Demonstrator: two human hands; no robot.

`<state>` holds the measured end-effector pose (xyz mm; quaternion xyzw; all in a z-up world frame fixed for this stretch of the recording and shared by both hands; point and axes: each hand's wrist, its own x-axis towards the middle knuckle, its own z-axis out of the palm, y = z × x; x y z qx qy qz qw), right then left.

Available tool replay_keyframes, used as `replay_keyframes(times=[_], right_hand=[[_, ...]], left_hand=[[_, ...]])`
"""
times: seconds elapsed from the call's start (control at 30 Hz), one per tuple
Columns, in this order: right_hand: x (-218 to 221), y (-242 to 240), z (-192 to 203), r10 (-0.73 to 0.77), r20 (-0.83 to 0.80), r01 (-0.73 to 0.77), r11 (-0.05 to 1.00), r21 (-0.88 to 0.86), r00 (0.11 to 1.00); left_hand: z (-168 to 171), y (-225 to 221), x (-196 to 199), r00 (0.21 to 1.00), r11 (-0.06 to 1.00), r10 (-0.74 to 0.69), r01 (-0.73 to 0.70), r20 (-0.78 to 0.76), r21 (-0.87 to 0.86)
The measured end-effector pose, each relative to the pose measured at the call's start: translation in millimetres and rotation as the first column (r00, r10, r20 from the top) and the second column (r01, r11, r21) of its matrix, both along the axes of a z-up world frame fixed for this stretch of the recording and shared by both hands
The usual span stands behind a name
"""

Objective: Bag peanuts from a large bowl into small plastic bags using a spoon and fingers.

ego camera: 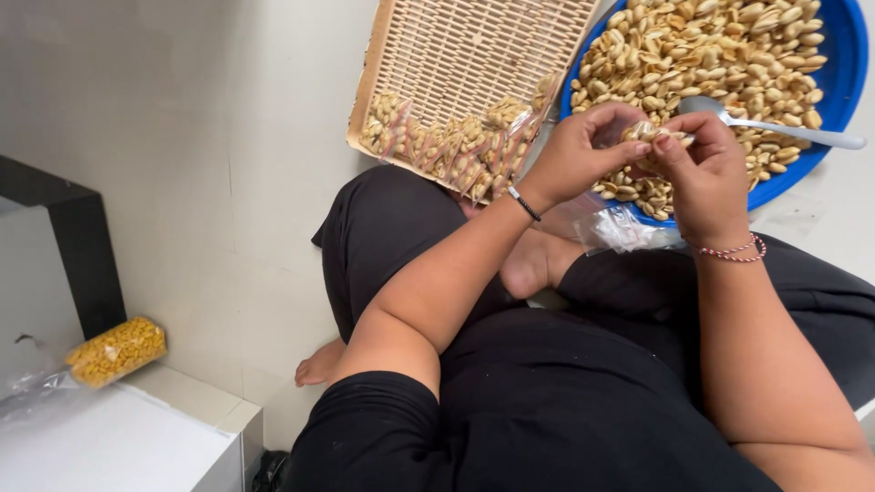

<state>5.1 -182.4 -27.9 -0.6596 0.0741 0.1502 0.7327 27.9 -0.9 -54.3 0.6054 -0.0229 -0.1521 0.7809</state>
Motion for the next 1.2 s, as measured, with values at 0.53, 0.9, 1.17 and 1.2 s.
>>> replay_keyframes(times=[0.53, 0.9, 1.17, 1.2], right_hand=[[8, -2, 15, 0.002, 0.025, 0.003, 0.983, -0.182, 1.000], [-13, 18, -17, 0.638, 0.077, -0.231, 0.385, -0.894, 0.766], [-16, 18, -17, 0.668, 0.104, -0.223, 0.385, -0.896, 0.736], [-16, 17, -17, 0.647, 0.122, -0.261, 0.464, -0.847, 0.753]], left_hand=[[-10, 133, 48, 0.973, 0.183, -0.056, 0.231, -0.225, 0.956], [78, 123, 19, 0.987, 0.353, 0.040, -0.157, 0.153, 0.922], [62, 63, -23, 0.973, 0.502, -0.222, 0.055, 0.067, 0.863], [47, 54, -28, 0.949, 0.438, -0.315, 0.154, -0.009, 0.886]])
